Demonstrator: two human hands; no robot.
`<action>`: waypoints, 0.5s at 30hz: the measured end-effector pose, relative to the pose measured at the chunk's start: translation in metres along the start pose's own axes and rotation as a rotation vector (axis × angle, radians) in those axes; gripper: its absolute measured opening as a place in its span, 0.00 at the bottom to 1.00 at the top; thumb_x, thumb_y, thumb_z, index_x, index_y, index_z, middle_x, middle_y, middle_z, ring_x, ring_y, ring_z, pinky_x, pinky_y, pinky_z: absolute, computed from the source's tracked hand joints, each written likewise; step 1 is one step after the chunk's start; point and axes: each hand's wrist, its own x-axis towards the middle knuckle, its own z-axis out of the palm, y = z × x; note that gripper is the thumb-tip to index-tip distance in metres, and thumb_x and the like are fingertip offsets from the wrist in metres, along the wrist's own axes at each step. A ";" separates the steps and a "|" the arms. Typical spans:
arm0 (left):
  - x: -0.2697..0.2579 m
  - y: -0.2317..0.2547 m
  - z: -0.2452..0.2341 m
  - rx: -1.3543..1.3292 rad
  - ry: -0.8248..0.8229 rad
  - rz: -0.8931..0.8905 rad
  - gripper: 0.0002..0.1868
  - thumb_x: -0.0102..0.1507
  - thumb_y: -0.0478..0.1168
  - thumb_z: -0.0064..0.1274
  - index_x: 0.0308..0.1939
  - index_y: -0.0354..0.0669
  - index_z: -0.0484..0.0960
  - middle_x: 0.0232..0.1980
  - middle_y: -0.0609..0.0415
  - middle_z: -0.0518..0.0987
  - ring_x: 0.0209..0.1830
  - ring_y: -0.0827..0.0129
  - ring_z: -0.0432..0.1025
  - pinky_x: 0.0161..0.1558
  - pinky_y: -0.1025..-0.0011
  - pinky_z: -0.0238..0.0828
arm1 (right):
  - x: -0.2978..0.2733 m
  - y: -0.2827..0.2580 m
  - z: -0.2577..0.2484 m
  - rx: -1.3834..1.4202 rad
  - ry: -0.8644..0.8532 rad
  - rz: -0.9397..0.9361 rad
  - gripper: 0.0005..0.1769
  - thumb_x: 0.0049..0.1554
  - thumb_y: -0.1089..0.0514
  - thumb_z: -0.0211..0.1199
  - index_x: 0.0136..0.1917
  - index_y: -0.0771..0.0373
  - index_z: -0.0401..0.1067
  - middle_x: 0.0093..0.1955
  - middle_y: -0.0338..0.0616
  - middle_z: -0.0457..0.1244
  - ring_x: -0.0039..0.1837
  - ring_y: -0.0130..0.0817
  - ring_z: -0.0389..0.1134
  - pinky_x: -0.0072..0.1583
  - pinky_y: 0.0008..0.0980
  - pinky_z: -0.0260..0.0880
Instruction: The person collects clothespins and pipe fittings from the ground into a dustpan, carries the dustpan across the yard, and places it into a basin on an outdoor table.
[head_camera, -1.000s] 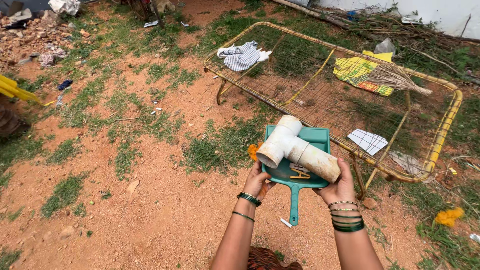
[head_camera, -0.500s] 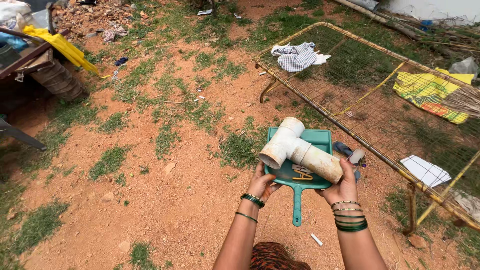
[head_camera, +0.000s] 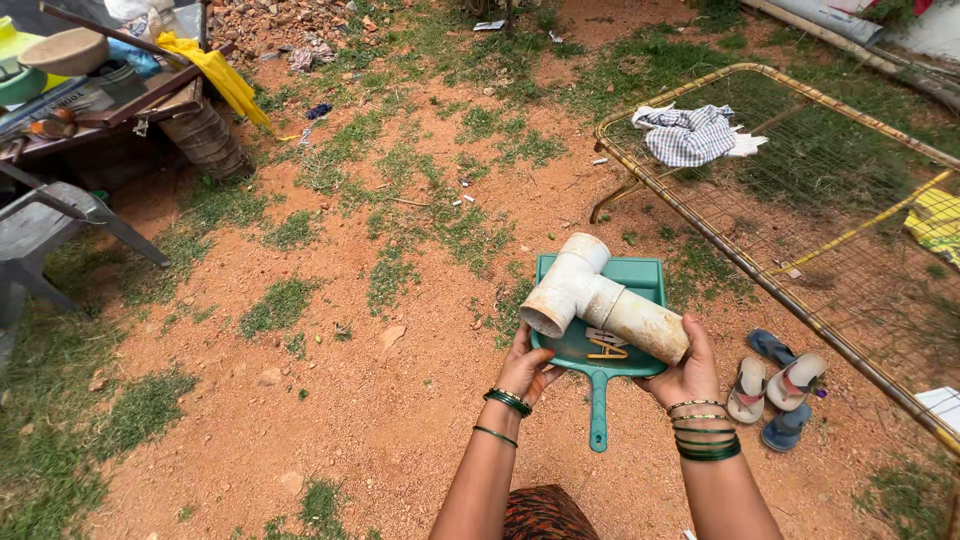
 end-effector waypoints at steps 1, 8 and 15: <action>0.003 0.008 -0.007 -0.001 0.004 0.008 0.48 0.61 0.22 0.41 0.81 0.63 0.47 0.72 0.44 0.66 0.61 0.54 0.74 0.54 0.51 0.81 | 0.006 0.006 0.009 -0.003 -0.007 0.004 0.33 0.51 0.33 0.60 0.66 0.46 0.67 0.69 0.41 0.63 0.72 0.49 0.61 0.68 0.75 0.50; 0.006 0.050 -0.039 0.020 0.059 0.021 0.50 0.61 0.23 0.44 0.81 0.67 0.43 0.71 0.45 0.67 0.60 0.55 0.74 0.55 0.53 0.80 | 0.034 0.044 0.048 -0.050 -0.010 0.036 0.36 0.50 0.32 0.60 0.67 0.49 0.67 0.70 0.45 0.62 0.73 0.49 0.60 0.68 0.74 0.50; 0.009 0.067 -0.058 -0.076 0.073 0.046 0.51 0.62 0.23 0.43 0.81 0.66 0.41 0.71 0.39 0.68 0.60 0.50 0.75 0.55 0.52 0.81 | 0.061 0.063 0.072 -0.108 0.018 0.071 0.37 0.49 0.32 0.61 0.67 0.48 0.67 0.69 0.44 0.62 0.72 0.47 0.60 0.67 0.71 0.51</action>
